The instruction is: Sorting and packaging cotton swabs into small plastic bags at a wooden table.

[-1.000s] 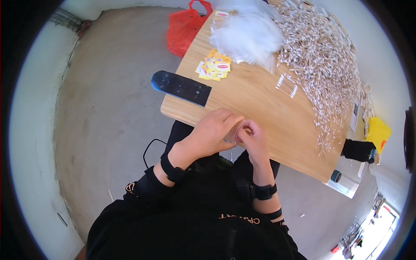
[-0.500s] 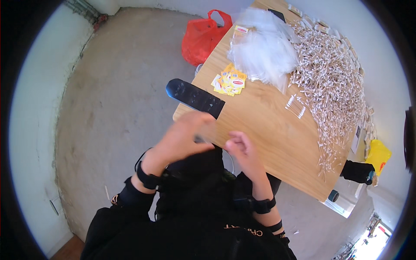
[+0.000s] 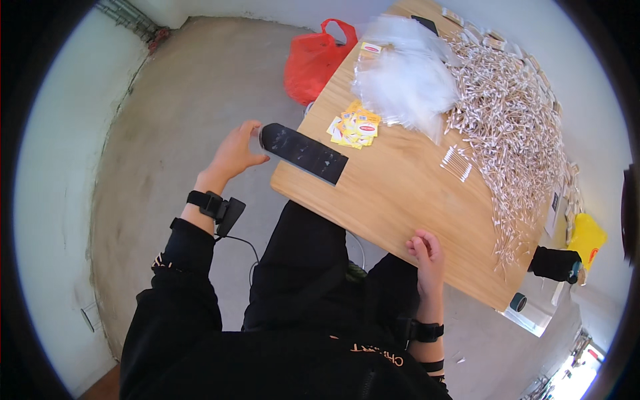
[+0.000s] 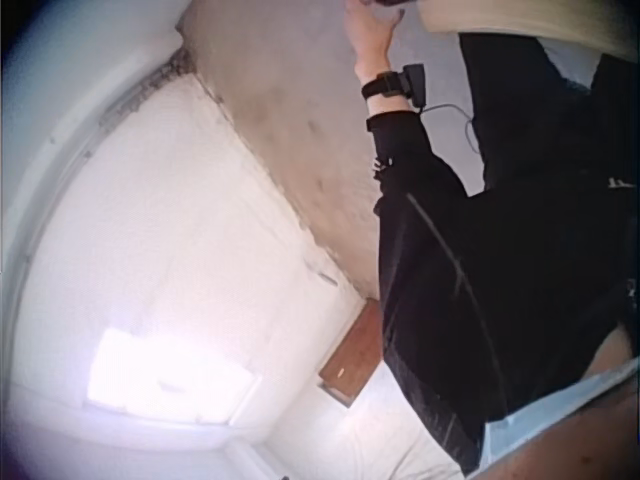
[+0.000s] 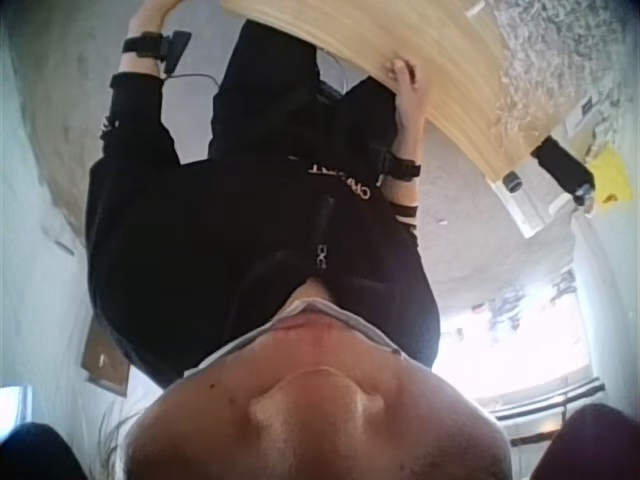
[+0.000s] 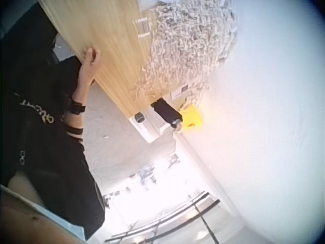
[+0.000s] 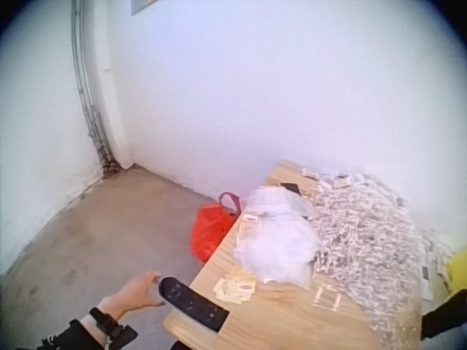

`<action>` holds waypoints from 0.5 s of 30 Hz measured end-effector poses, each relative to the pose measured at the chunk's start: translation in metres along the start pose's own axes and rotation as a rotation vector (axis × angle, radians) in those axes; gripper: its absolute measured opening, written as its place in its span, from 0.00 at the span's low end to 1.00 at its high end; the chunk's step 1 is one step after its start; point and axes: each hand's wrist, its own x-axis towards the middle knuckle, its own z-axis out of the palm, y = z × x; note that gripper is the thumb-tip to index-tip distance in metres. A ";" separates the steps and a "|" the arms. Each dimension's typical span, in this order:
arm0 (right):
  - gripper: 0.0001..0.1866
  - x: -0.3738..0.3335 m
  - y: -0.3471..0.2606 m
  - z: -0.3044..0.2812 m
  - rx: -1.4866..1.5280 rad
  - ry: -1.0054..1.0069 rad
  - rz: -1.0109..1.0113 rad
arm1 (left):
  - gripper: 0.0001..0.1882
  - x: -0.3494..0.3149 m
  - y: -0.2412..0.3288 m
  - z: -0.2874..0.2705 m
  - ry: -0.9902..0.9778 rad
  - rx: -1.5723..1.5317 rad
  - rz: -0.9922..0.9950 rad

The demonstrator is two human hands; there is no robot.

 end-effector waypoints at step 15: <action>0.10 0.005 0.010 0.006 0.006 0.089 -0.099 | 0.38 0.035 0.116 -0.020 -0.438 0.353 0.423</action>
